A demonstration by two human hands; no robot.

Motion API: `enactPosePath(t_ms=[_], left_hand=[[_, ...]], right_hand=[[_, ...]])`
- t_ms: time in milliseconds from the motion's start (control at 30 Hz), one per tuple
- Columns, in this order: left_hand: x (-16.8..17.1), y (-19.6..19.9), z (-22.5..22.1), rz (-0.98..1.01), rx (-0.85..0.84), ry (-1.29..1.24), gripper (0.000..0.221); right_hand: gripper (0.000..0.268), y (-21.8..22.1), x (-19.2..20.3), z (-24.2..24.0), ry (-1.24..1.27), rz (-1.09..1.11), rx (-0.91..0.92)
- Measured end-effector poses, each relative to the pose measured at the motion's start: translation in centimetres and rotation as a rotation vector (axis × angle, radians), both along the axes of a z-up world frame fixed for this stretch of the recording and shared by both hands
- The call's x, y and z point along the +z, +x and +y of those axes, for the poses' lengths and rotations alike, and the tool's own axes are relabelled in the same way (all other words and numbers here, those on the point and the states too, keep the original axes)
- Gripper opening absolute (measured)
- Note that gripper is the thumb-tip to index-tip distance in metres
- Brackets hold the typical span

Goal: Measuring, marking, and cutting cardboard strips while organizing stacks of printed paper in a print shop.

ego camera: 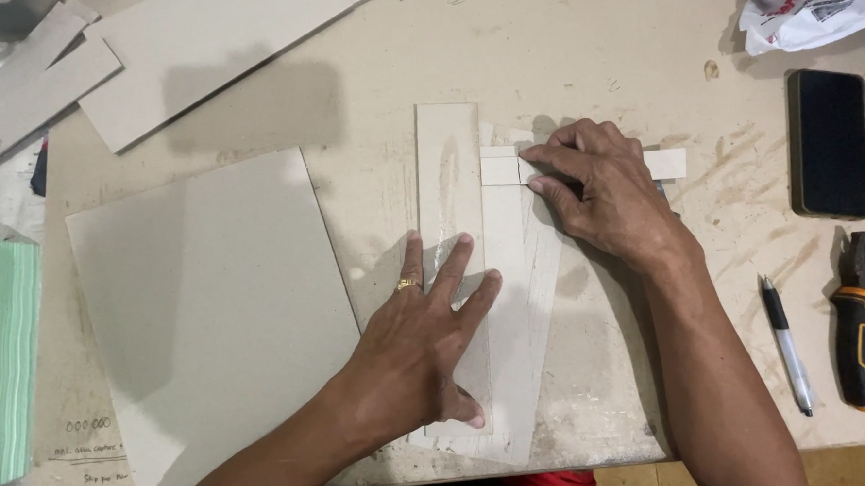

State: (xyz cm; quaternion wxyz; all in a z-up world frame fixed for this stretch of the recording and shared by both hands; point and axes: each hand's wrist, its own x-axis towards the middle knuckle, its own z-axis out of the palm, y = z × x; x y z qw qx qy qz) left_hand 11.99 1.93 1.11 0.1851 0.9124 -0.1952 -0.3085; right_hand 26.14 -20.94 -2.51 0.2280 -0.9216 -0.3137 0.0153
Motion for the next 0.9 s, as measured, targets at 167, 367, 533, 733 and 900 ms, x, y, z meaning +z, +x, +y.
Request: enactPosePath(t_ms=[167,367,533,733,900], left_hand=[[-0.4,-0.2,0.1,-0.02,-0.022,0.008,0.146],[-0.9,-0.4,0.1,-0.067,-0.031,0.001,0.149],[-0.7,-0.4,0.1,-0.034,-0.027,0.003,0.148],[-0.6,-0.4,0.2,-0.041,-0.032,-0.012,0.146],[-1.0,-0.6,0.3,-0.086,-0.023,-0.055,0.147]], right_hand=[[0.038,-0.1,0.0,0.0,0.006,0.023,-0.021],[0.037,0.0,-0.3,-0.1,0.023,-0.015,-0.001],[0.035,-0.1,-0.1,0.0,0.024,-0.021,0.0],[0.036,-0.1,0.1,0.1,0.033,0.001,-0.011],[0.037,-0.1,0.0,0.1,0.03,-0.007,-0.008]])
